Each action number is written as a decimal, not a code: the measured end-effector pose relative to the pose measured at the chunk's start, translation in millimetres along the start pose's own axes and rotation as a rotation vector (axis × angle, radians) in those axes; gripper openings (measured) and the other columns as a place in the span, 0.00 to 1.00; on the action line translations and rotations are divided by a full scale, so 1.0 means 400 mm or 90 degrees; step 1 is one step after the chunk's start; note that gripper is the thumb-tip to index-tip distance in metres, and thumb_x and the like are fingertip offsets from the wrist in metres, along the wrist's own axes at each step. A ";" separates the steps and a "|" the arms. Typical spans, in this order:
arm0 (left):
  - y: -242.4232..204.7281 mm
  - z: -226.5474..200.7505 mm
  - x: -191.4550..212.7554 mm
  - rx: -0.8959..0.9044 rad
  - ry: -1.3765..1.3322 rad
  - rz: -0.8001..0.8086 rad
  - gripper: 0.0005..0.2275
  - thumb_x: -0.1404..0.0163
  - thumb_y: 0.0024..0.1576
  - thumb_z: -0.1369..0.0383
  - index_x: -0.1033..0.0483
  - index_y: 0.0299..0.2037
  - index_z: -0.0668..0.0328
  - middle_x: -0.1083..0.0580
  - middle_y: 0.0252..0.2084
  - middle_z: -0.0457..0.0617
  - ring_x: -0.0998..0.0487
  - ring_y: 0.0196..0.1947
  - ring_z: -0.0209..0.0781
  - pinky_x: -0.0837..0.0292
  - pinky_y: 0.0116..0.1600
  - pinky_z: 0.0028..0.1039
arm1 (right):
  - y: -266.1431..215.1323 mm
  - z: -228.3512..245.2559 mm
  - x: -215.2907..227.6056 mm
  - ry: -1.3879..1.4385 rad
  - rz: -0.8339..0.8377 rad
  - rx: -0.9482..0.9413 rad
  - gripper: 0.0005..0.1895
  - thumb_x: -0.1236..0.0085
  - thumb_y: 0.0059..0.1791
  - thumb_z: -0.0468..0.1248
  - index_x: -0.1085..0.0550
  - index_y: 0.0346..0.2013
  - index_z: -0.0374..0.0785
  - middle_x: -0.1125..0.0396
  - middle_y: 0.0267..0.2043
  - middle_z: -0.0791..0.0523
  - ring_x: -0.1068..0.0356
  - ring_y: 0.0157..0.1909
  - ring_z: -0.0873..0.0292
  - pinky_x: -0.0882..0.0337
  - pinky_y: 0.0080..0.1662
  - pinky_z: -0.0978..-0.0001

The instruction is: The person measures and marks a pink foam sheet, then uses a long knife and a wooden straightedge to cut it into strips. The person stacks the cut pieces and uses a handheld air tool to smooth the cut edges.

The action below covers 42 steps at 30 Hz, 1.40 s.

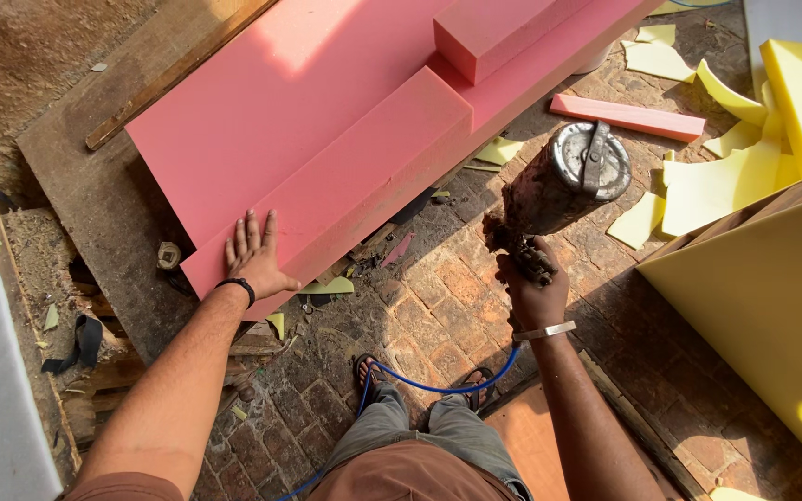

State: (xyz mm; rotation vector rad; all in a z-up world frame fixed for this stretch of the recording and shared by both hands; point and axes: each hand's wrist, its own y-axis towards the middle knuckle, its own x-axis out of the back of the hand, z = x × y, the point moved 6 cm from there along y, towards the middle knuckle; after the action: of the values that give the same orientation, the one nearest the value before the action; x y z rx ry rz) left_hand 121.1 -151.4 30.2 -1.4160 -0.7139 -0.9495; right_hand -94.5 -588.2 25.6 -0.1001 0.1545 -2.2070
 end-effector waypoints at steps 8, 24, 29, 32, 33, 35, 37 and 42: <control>-0.017 -0.021 0.023 0.031 0.048 0.013 0.71 0.28 0.39 0.53 0.89 0.74 0.40 0.85 0.78 0.57 0.84 0.79 0.52 0.81 0.78 0.51 | 0.058 0.021 0.028 0.053 -0.028 0.040 0.29 0.33 0.46 0.30 0.30 0.61 0.32 0.25 0.47 0.49 0.23 0.40 0.60 0.19 0.40 0.69; 0.000 0.002 0.002 0.033 0.046 0.016 0.71 0.28 0.39 0.53 0.90 0.73 0.40 0.87 0.77 0.57 0.84 0.78 0.53 0.81 0.77 0.53 | 0.064 -0.013 0.067 0.026 -0.056 0.007 0.31 0.34 0.47 0.33 0.31 0.64 0.35 0.24 0.47 0.49 0.22 0.40 0.59 0.19 0.40 0.68; 0.007 0.006 -0.005 0.033 0.050 0.018 0.71 0.28 0.39 0.52 0.92 0.73 0.40 0.87 0.77 0.58 0.85 0.78 0.53 0.82 0.77 0.53 | 0.058 -0.039 0.071 0.004 -0.071 -0.014 0.30 0.34 0.48 0.33 0.33 0.63 0.35 0.24 0.45 0.48 0.22 0.39 0.58 0.20 0.39 0.67; 0.001 0.010 -0.003 0.034 0.051 0.017 0.72 0.28 0.39 0.52 0.92 0.73 0.40 0.88 0.76 0.58 0.86 0.78 0.54 0.83 0.77 0.53 | 0.049 -0.038 0.068 -0.032 -0.089 0.038 0.28 0.34 0.48 0.34 0.30 0.62 0.35 0.24 0.47 0.51 0.22 0.42 0.61 0.18 0.41 0.70; 0.004 0.006 -0.003 0.032 0.052 0.015 0.72 0.28 0.38 0.52 0.92 0.73 0.40 0.88 0.76 0.59 0.86 0.78 0.54 0.83 0.77 0.54 | 0.048 -0.045 0.066 -0.011 -0.080 0.027 0.28 0.34 0.48 0.33 0.30 0.62 0.35 0.24 0.47 0.51 0.22 0.41 0.61 0.18 0.41 0.70; 0.013 0.000 -0.001 0.024 0.054 0.017 0.72 0.28 0.38 0.52 0.92 0.72 0.40 0.88 0.76 0.58 0.86 0.78 0.54 0.83 0.77 0.54 | 0.049 -0.056 0.057 0.032 -0.058 0.006 0.29 0.34 0.47 0.33 0.31 0.62 0.35 0.24 0.47 0.52 0.22 0.41 0.61 0.19 0.39 0.70; 0.021 0.008 -0.007 0.021 0.047 0.020 0.72 0.28 0.38 0.52 0.91 0.73 0.40 0.88 0.76 0.58 0.86 0.78 0.53 0.83 0.77 0.53 | 0.038 -0.072 0.044 0.015 -0.048 -0.027 0.30 0.34 0.47 0.33 0.32 0.63 0.36 0.24 0.45 0.51 0.22 0.39 0.59 0.21 0.37 0.70; 0.036 0.057 -0.019 -0.069 -0.112 -0.010 0.62 0.36 0.44 0.50 0.82 0.75 0.37 0.84 0.78 0.53 0.85 0.79 0.50 0.85 0.77 0.55 | -0.057 -0.094 -0.030 0.017 0.041 -0.003 0.29 0.33 0.47 0.33 0.29 0.62 0.32 0.23 0.45 0.50 0.22 0.39 0.59 0.20 0.39 0.68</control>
State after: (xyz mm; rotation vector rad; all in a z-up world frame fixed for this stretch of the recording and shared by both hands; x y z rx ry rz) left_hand 133.1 -129.2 18.0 -1.6052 -0.8147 -0.8950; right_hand -110.1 -562.5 -8.5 -0.0678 0.1743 -2.1446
